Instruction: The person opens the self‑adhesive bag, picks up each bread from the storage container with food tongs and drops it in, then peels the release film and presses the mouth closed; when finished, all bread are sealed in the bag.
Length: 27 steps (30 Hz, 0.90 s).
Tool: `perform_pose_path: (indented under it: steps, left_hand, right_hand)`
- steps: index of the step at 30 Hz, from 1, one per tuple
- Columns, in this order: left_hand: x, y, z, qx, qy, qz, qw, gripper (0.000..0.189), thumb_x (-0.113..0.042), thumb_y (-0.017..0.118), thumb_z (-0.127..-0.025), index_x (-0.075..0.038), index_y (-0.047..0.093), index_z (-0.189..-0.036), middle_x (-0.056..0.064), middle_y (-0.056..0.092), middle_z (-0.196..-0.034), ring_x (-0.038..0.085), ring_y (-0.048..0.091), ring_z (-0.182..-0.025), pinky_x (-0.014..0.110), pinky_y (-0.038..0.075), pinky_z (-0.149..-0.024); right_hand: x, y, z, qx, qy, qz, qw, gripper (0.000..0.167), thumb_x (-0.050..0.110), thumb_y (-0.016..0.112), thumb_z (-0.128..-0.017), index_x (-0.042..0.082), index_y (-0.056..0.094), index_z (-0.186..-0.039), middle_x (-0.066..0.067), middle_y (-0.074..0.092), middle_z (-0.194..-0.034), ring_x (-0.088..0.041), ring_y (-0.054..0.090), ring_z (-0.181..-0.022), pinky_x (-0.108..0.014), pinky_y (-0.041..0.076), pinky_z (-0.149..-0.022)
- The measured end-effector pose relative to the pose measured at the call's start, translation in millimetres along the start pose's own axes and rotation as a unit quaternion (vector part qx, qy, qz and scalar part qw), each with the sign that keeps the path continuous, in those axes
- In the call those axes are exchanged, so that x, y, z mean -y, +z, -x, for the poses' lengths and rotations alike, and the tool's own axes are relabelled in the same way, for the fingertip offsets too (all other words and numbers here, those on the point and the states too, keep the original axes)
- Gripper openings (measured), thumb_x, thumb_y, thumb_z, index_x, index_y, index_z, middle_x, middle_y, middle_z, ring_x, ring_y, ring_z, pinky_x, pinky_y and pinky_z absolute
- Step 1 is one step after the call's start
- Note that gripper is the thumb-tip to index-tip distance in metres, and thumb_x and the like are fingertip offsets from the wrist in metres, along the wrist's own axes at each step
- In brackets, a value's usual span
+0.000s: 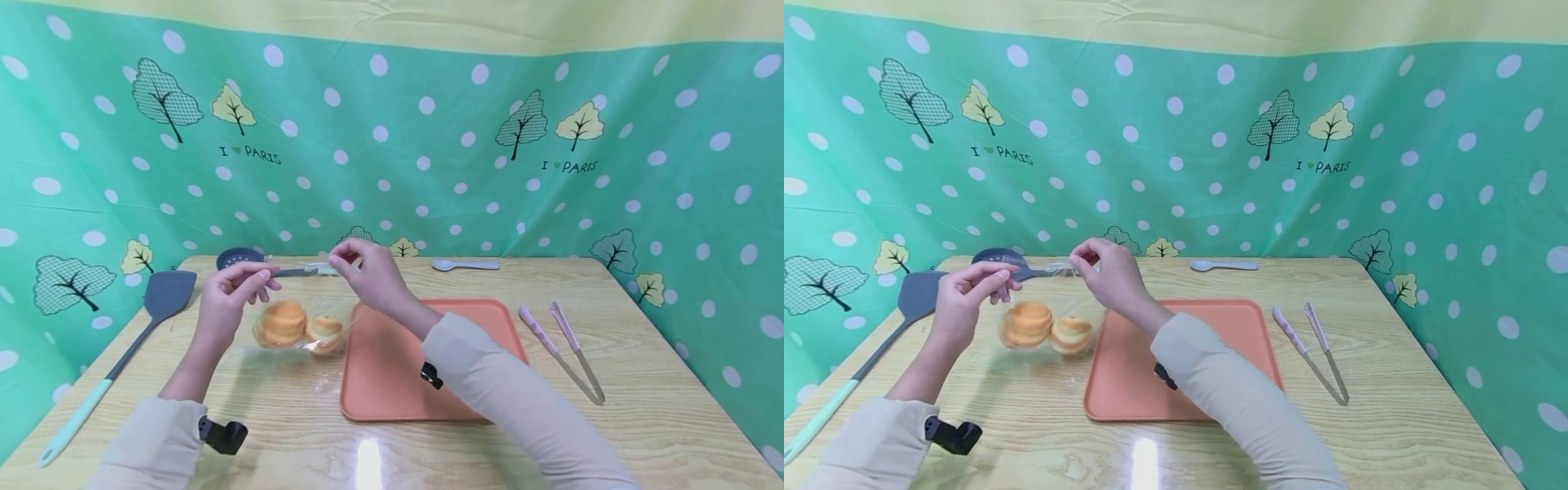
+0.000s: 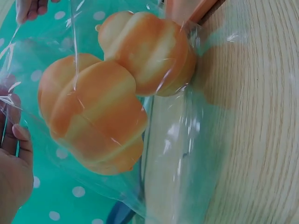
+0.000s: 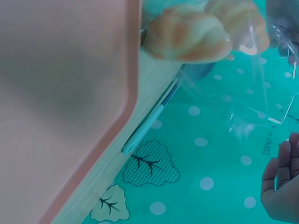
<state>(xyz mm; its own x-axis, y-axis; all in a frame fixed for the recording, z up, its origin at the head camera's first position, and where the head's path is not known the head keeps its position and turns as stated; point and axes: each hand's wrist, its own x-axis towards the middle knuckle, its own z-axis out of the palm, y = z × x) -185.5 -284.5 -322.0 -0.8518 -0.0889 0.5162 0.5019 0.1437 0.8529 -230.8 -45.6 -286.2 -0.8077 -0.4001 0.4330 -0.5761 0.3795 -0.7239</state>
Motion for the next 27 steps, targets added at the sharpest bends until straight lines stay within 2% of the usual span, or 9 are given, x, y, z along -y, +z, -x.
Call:
perform_pose_path:
  steps: [3,6,9,20,27]
  left_hand:
    - [3.2,-1.2,0.4,-0.015,0.006,0.054,0.9984,0.014,0.005,0.059,-0.099,0.012,0.071,-0.097,0.004,0.072,-0.073,0.013,0.060,-0.055,0.018,0.042,-0.052]
    - [6.3,-3.6,1.4,-0.028,0.012,0.078,0.9964,0.016,0.008,0.057,-0.098,0.009,0.073,-0.093,0.005,0.072,-0.071,0.013,0.060,-0.053,0.017,0.041,-0.049]
    - [8.5,-5.6,2.2,-0.039,0.014,0.088,0.9953,0.019,0.009,0.057,-0.097,0.006,0.075,-0.091,0.006,0.072,-0.069,0.013,0.060,-0.052,0.016,0.041,-0.048]
    - [12.4,-7.1,3.6,-0.064,0.007,0.117,0.9911,0.018,0.009,0.059,-0.097,0.006,0.076,-0.092,0.006,0.072,-0.068,0.012,0.061,-0.052,0.015,0.042,-0.046]
    - [14.4,-9.2,3.8,-0.106,-0.012,0.128,0.9860,0.017,0.008,0.059,-0.098,0.007,0.075,-0.091,0.006,0.070,-0.066,0.013,0.058,-0.049,0.016,0.042,-0.045]
  right_hand:
    - [-4.7,-4.1,2.0,-0.003,-0.010,0.007,0.9999,0.013,0.017,0.063,-0.103,0.007,0.071,-0.106,-0.002,0.069,-0.097,-0.014,0.060,-0.086,-0.022,0.051,-0.076]
    - [-10.2,-7.8,4.6,-0.008,-0.016,0.013,0.9998,0.012,0.015,0.062,-0.103,0.006,0.070,-0.106,-0.002,0.067,-0.098,-0.015,0.059,-0.087,-0.023,0.051,-0.078]
    - [-16.1,-11.2,8.1,-0.015,-0.015,0.014,0.9997,0.011,0.015,0.061,-0.104,0.007,0.069,-0.105,-0.002,0.065,-0.098,-0.015,0.058,-0.089,-0.024,0.052,-0.077]
    - [-33.0,-23.7,17.9,-0.026,-0.009,0.006,0.9996,0.011,0.016,0.058,-0.105,0.008,0.065,-0.109,-0.005,0.065,-0.098,-0.017,0.058,-0.088,-0.030,0.054,-0.075]
    - [-42.3,-35.9,24.4,-0.035,0.004,0.009,0.9994,0.010,0.015,0.056,-0.106,0.009,0.063,-0.107,-0.005,0.065,-0.098,-0.018,0.059,-0.092,-0.032,0.052,-0.074]
